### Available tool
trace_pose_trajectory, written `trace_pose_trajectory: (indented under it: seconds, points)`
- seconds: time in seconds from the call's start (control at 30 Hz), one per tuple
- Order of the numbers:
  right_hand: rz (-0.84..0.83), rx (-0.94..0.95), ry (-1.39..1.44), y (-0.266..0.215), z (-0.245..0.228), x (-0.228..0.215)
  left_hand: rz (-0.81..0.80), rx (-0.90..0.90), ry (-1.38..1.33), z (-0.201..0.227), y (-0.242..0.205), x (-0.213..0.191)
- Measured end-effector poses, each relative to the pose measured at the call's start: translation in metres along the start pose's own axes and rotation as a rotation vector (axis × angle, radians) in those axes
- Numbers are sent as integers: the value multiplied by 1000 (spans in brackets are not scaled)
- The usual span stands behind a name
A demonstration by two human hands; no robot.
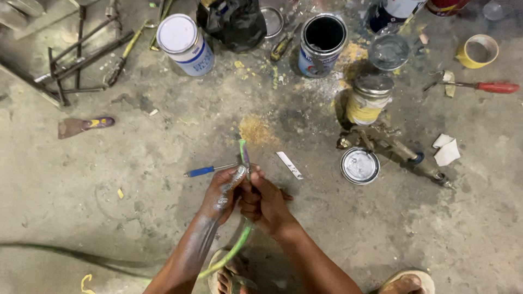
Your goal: The person cleans a green hose end with a white cloth, then uses a blue screwdriver to scrape and clean the hose end. The person also uses pliers to grip and adjust the hose end.
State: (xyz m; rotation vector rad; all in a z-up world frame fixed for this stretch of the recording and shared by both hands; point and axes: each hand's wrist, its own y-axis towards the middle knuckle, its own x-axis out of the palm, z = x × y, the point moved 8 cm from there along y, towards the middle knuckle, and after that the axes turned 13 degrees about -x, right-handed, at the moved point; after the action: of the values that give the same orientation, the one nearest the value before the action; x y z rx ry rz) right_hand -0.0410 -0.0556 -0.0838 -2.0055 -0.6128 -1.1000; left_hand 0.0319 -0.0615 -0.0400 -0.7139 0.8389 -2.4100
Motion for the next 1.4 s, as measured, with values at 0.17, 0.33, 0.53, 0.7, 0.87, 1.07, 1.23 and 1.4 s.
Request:
trace_pose_trajectory:
  seconds: [0.17,0.33,0.53,0.7,0.87,1.07,1.23,1.4]
  points:
    - [57,-190,-272,22,17,-30,59,-9,-28,-22,15,-30]
    - [-47,-311,-947,22,-9,-7,176,-4,-30,-31,28,-61]
    - [159,-493,-1849,29,-97,-60,130,125,-74,-19,35,-107]
    - [192,-386,-2203,35,-103,-97,90,87,204,-26,42,-115]
    - [208,-385,-2174,36,-100,-112,99,46,318,-46,45,-125]
    - [220,-373,-1826,33,-105,-98,138,22,482,-55,42,-120]
    - [224,-262,-1550,30,-83,-100,175,65,538,-80,44,-123]
    - [227,-255,-1432,26,-53,-106,357,204,900,-91,46,-116]
